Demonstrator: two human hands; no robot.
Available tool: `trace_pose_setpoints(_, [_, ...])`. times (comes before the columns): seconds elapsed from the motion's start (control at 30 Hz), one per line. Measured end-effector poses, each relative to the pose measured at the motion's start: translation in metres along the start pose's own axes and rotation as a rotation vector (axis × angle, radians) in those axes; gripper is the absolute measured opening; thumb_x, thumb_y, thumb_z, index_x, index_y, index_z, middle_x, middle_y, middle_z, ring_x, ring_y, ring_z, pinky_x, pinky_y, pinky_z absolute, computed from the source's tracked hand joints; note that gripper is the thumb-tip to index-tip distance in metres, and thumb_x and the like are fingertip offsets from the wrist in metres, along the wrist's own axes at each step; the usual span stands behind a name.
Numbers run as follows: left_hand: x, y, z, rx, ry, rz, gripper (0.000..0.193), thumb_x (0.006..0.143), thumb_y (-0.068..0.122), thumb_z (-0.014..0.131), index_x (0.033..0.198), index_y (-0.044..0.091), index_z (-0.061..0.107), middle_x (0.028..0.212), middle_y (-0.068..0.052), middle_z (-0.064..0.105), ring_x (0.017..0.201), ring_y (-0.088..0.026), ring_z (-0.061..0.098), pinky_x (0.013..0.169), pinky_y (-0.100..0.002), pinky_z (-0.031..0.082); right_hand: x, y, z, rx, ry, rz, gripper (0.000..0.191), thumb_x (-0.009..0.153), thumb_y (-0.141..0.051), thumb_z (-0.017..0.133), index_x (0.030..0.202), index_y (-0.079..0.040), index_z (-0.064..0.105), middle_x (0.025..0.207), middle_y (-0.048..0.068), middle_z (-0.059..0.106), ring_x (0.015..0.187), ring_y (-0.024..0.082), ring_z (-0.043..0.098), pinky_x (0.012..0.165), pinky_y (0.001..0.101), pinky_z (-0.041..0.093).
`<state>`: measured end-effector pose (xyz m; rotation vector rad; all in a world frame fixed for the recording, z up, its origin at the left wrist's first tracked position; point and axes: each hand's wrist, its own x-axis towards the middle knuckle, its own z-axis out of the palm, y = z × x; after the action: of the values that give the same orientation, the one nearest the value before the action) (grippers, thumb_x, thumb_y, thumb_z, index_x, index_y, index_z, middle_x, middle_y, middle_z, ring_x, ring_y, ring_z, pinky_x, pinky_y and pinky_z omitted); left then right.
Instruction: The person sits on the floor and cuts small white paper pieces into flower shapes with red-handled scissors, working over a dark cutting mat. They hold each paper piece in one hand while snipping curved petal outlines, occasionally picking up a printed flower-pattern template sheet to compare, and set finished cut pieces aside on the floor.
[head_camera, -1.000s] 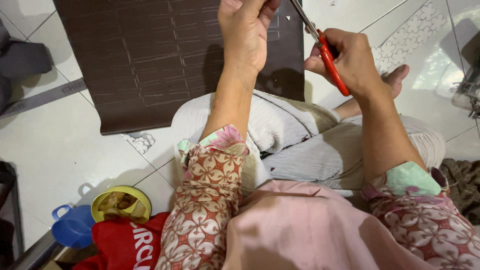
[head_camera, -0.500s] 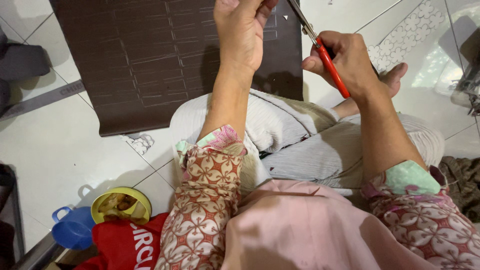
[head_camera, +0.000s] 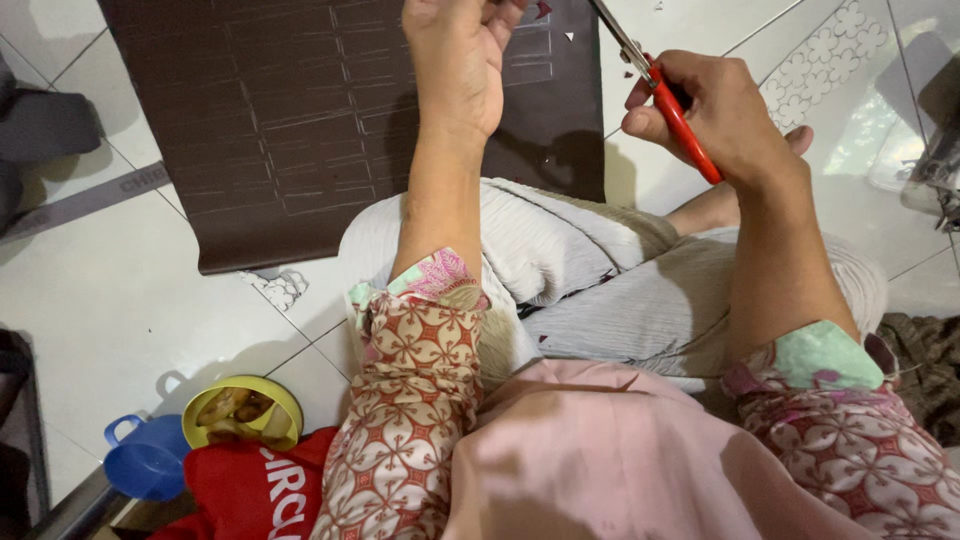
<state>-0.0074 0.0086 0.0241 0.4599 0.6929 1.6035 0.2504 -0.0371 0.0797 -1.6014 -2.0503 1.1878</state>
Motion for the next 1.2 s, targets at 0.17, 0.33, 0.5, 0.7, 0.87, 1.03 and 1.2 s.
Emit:
trace_pose_setpoints(0.17, [-0.005, 0.008, 0.013, 0.236, -0.069, 0.042, 0.011, 0.097, 0.005, 0.071, 0.087, 0.002, 0.070, 0.079, -0.005, 0.070, 0.072, -0.016, 0.070, 0.073, -0.031, 0.058, -0.001, -0.002, 0.001, -0.026, -0.011, 0.054, 0.069, 0.085, -0.072, 0.074, 0.101, -0.005, 0.072, 0.061, 0.003, 0.049, 0.058, 0.015, 0.049, 0.054, 0.0337, 0.039])
trace_pose_setpoints(0.33, [-0.004, 0.015, 0.014, 0.420, -0.076, 0.076, 0.010, 0.096, 0.008, 0.073, 0.088, 0.002, 0.073, 0.076, -0.004, 0.072, 0.071, -0.013, 0.071, 0.069, -0.027, 0.056, -0.002, 0.000, -0.001, -0.029, 0.013, 0.018, 0.071, 0.086, -0.073, 0.073, 0.100, -0.003, 0.071, 0.063, 0.000, 0.051, 0.059, 0.014, 0.051, 0.055, 0.0320, 0.041])
trace_pose_setpoints(0.5, [-0.003, 0.012, 0.012, 0.364, -0.104, 0.096, 0.012, 0.099, 0.009, 0.072, 0.090, 0.002, 0.073, 0.079, -0.005, 0.072, 0.072, -0.013, 0.070, 0.073, -0.029, 0.058, -0.002, 0.006, 0.001, -0.091, 0.054, 0.013, 0.069, 0.086, -0.069, 0.074, 0.102, -0.001, 0.073, 0.060, 0.003, 0.049, 0.057, 0.015, 0.051, 0.053, 0.0313, 0.040])
trace_pose_setpoints(0.7, [-0.004, 0.008, 0.019, 0.442, -0.169, 0.034, 0.002, 0.094, 0.003, 0.074, 0.093, 0.001, 0.072, 0.083, -0.003, 0.072, 0.075, -0.012, 0.069, 0.074, -0.028, 0.059, 0.003, -0.004, 0.010, 0.378, 0.243, 0.069, 0.037, 0.099, -0.035, 0.062, 0.107, 0.000, 0.071, 0.070, 0.000, 0.055, 0.061, 0.011, 0.050, 0.055, 0.0282, 0.040])
trace_pose_setpoints(0.87, [-0.023, -0.007, 0.035, 0.579, -0.492, -0.013, 0.022, 0.093, 0.000, 0.074, 0.113, 0.003, 0.064, 0.106, -0.001, 0.069, 0.097, -0.008, 0.067, 0.085, -0.026, 0.059, 0.002, -0.019, 0.017, 0.736, 0.255, 0.014, 0.020, 0.102, -0.022, 0.059, 0.107, -0.003, 0.065, 0.074, 0.001, 0.057, 0.062, 0.011, 0.052, 0.057, 0.0261, 0.040])
trace_pose_setpoints(1.03, [-0.034, -0.015, 0.042, 0.585, -0.510, -0.034, 0.033, 0.096, -0.003, 0.076, 0.123, 0.005, 0.058, 0.103, -0.003, 0.064, 0.094, -0.007, 0.060, 0.086, -0.026, 0.055, 0.003, -0.026, 0.019, 0.875, 0.270, 0.054, 0.015, 0.101, -0.016, 0.065, 0.095, -0.006, 0.055, 0.072, 0.003, 0.053, 0.060, 0.013, 0.048, 0.056, 0.0272, 0.037])
trace_pose_setpoints(1.2, [-0.041, -0.021, 0.052, 0.502, -0.438, -0.107, 0.039, 0.094, -0.001, 0.076, 0.126, 0.007, 0.055, 0.104, -0.005, 0.072, 0.093, -0.007, 0.069, 0.082, -0.023, 0.060, 0.004, -0.029, 0.019, 0.886, 0.353, 0.044, 0.012, 0.101, -0.018, 0.064, 0.099, -0.007, 0.059, 0.075, 0.002, 0.057, 0.061, 0.012, 0.052, 0.056, 0.0264, 0.042])
